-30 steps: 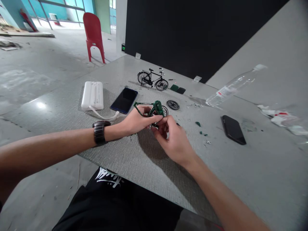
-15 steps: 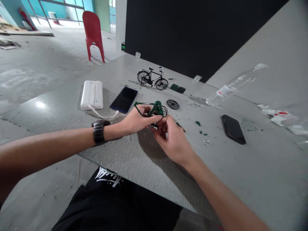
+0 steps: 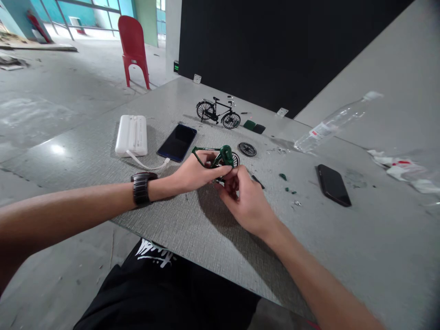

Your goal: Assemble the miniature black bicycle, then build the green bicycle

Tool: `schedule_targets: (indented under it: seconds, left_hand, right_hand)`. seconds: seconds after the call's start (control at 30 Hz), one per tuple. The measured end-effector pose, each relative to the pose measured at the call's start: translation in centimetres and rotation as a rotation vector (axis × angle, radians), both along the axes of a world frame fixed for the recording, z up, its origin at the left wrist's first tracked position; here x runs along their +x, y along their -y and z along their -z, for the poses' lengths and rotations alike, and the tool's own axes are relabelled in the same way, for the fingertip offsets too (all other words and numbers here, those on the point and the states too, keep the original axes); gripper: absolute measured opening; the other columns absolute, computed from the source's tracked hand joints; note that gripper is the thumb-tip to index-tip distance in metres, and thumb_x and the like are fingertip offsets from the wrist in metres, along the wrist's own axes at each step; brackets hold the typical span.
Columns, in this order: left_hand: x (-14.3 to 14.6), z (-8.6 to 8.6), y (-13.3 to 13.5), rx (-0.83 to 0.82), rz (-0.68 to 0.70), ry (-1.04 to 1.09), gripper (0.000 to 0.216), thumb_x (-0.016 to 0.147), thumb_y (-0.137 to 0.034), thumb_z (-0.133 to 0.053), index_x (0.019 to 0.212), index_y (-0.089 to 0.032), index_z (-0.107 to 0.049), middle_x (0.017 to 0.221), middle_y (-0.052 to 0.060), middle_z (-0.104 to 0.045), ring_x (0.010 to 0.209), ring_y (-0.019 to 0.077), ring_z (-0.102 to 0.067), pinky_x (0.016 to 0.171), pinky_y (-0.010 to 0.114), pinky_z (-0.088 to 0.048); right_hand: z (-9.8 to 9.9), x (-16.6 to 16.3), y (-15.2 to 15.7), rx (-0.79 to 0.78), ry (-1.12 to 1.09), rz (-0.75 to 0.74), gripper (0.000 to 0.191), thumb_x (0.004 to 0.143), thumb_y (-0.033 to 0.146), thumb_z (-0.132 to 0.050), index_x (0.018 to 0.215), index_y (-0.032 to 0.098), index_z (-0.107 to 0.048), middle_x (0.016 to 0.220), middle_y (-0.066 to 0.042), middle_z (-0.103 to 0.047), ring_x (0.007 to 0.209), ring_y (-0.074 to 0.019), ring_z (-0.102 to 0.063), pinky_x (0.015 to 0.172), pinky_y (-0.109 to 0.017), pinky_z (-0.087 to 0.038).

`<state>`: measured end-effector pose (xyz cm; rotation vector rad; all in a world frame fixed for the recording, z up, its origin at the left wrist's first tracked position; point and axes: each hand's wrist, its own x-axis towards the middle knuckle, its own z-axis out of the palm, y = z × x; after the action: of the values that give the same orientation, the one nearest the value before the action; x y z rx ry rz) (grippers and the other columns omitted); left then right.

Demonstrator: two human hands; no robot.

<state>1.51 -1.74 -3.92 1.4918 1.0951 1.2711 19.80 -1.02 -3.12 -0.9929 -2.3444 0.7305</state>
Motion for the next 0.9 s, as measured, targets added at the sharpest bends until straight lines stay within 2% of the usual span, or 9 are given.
schedule_targets:
  seconds: [0.43, 0.7, 0.9]
  left_hand:
    - [-0.15, -0.16, -0.02, -0.018, 0.015, -0.043, 0.021, 0.087, -0.032, -0.069, 0.077, -0.015, -0.063, 0.078, 0.001, -0.065, 0.068, 0.0109, -0.056, 0.060, 0.023, -0.043]
    - [-0.30, -0.14, 0.21, -0.004, 0.012, -0.092, 0.014, 0.088, -0.028, -0.066, 0.084, -0.014, -0.067, 0.081, 0.001, -0.069, 0.073, 0.0124, -0.060, 0.064, 0.024, -0.045]
    - [-0.38, -0.40, 0.46, 0.020, 0.002, -0.175, 0.016, 0.089, -0.024, -0.063, 0.090, -0.011, -0.071, 0.083, 0.001, -0.069, 0.071, 0.0101, -0.055, 0.064, 0.022, -0.042]
  right_hand:
    - [0.06, 0.02, 0.04, -0.012, 0.014, -0.009, 0.018, 0.096, 0.032, -0.059, 0.097, 0.024, -0.043, 0.075, 0.003, -0.058, 0.060, -0.0138, -0.054, 0.056, -0.030, -0.042]
    - [-0.02, -0.12, 0.21, -0.061, 0.050, -0.035, 0.019, 0.096, 0.031, -0.059, 0.096, 0.025, -0.040, 0.071, 0.003, -0.059, 0.058, -0.0155, -0.055, 0.055, -0.032, -0.041]
    - [-0.02, -0.05, 0.16, -0.091, 0.089, -0.022, 0.021, 0.097, 0.033, -0.059, 0.095, 0.025, -0.040, 0.072, 0.003, -0.059, 0.060, -0.0171, -0.058, 0.056, -0.034, -0.041]
